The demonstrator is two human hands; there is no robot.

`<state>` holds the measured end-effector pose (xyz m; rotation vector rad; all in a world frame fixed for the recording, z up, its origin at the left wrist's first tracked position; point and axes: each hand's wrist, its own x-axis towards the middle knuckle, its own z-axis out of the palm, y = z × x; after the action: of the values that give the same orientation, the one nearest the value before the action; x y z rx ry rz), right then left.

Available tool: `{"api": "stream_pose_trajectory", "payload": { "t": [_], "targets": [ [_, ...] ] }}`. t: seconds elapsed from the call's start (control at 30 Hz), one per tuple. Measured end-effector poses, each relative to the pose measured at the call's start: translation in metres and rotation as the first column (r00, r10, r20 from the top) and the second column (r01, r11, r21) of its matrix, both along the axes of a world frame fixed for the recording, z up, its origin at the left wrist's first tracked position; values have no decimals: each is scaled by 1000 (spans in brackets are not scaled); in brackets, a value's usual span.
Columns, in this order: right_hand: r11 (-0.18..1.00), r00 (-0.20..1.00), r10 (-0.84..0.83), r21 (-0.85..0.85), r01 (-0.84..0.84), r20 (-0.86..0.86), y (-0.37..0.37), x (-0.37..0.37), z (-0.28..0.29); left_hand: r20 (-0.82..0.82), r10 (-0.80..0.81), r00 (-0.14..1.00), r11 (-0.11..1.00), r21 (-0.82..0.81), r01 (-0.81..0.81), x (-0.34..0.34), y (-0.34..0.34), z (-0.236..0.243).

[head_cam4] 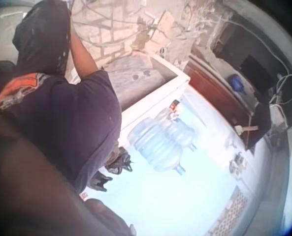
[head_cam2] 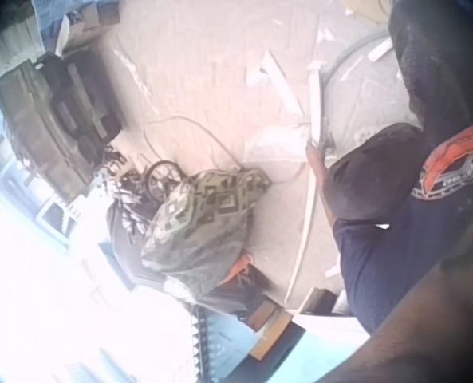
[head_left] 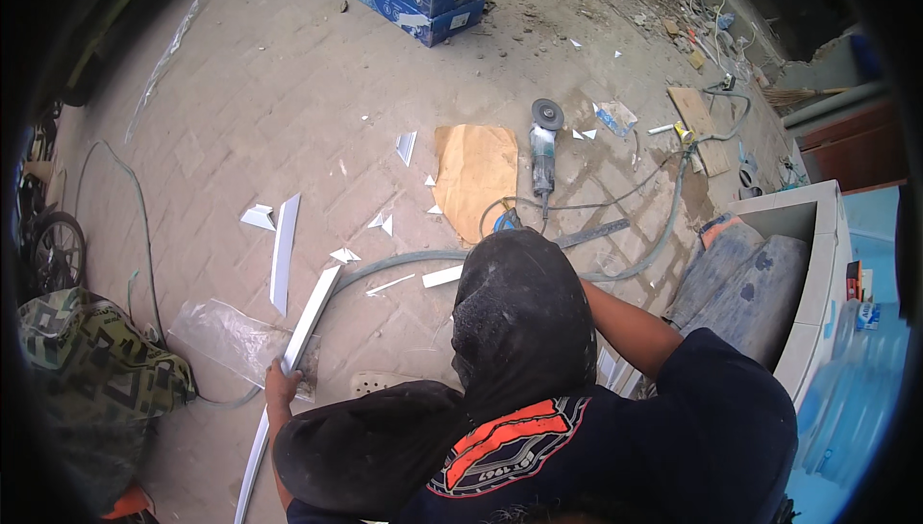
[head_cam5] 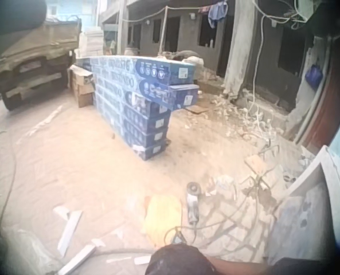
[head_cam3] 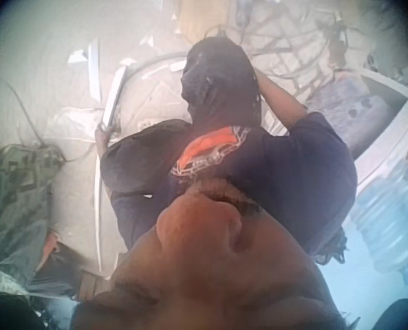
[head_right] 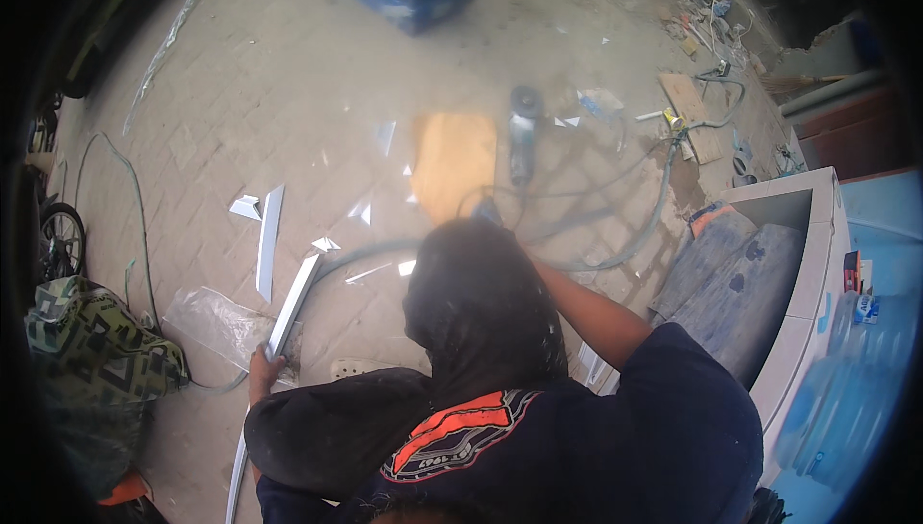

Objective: The person measures and marks a long white metal profile using a tape measure and a square ruler. They then use an angle grinder to cut the profile at the marked points. The person repeats this process to create several smaller pieces.

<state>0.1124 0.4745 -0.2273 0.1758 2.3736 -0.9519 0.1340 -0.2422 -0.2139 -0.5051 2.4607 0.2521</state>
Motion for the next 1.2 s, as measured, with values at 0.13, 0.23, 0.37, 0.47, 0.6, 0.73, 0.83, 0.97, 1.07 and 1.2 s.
{"api": "stream_pose_trajectory", "payload": {
  "t": [0.13,0.23,0.37,0.47,0.6,0.73,0.83,0.97,1.07,1.2],
  "targets": [
    [998,993,39,47,-44,107,2,38,1,-52,-50,997,999,-17,50,23,-9,-1],
    [998,996,-31,63,25,88,6,52,-1,1,-33,999,996,-80,33,21,-13,2],
    [981,984,-180,70,178,15,7,58,-5,89,-40,995,988,-146,53,26,-18,0],
    [965,965,-259,39,261,-47,-3,50,-9,20,-38,999,984,-171,41,47,-39,-7],
    [927,918,-372,-5,375,-137,-9,35,-11,16,-127,992,971,-200,128,42,-43,-10],
    [881,855,-469,-51,470,-220,-14,16,-14,-66,-207,976,957,-220,188,22,14,-1],
    [852,804,-520,-118,510,-288,-29,-10,-18,-247,-257,934,963,-151,225,-10,74,-3],
    [803,713,-593,-207,559,-375,-42,-33,-25,-437,-336,834,923,22,383,-62,157,6],
    [769,642,-636,-274,578,-428,-48,-41,-29,-387,-360,849,920,5,393,-46,152,4],
    [736,550,-673,-372,566,-495,-56,-48,-37,-242,-228,943,973,-71,218,22,78,-14]
  ]
}}
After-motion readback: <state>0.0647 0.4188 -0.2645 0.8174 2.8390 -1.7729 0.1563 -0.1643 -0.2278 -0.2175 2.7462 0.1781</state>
